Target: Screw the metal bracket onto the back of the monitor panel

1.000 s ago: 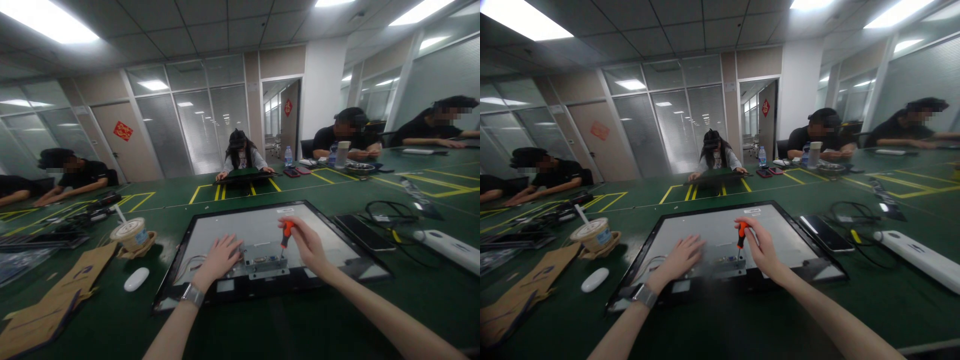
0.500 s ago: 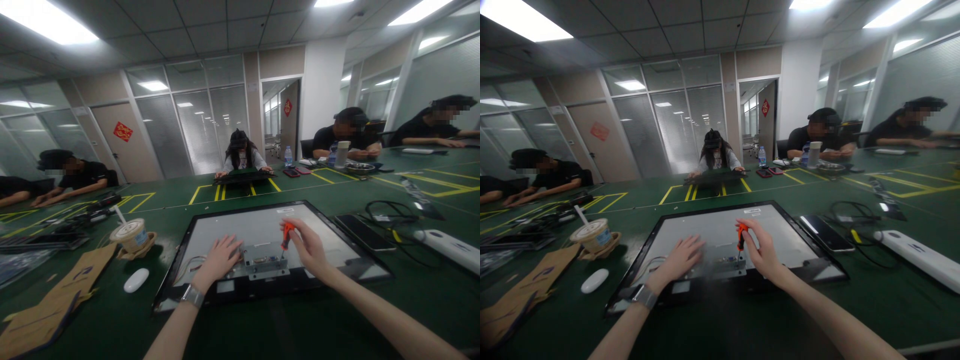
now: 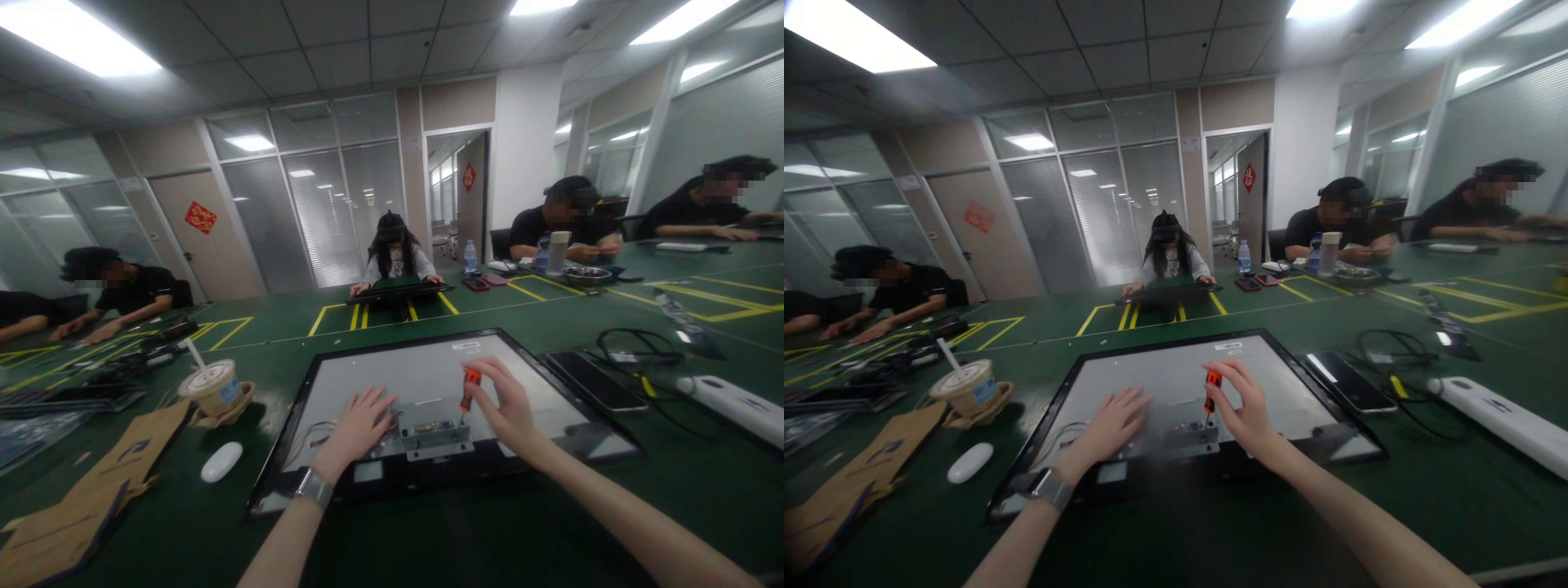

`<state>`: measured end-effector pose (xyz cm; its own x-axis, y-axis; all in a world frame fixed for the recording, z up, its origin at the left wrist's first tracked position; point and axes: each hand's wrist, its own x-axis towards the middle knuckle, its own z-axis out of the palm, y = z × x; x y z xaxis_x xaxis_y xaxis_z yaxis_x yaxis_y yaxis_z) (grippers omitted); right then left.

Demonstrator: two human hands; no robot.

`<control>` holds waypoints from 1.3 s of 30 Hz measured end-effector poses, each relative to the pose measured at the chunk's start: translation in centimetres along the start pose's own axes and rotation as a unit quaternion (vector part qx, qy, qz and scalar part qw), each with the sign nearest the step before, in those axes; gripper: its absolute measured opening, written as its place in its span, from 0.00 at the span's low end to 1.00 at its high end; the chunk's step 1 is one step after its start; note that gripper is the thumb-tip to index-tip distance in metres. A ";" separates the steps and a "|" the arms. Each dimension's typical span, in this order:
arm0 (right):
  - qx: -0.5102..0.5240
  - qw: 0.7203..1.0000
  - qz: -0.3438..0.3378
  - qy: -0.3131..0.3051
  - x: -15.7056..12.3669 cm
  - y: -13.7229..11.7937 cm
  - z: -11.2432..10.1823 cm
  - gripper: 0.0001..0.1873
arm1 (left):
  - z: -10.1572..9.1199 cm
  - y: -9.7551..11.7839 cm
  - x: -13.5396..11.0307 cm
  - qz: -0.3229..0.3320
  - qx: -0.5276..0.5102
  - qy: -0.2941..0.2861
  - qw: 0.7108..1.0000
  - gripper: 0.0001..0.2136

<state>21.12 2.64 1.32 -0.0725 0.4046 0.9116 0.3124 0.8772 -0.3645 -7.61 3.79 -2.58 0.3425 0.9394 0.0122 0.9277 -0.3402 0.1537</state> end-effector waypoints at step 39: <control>-0.007 1.000 0.016 -0.021 -0.6 0.4 0.2 0.12 | 0.3 -0.2 0.1 -0.003 0.002 -0.002 1.000 0.23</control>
<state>21.07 2.82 0.62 -0.1025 0.4426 0.8908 0.3291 0.8602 -0.3895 -7.71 3.95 -2.87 0.3374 0.9413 0.0067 0.9304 -0.3346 0.1497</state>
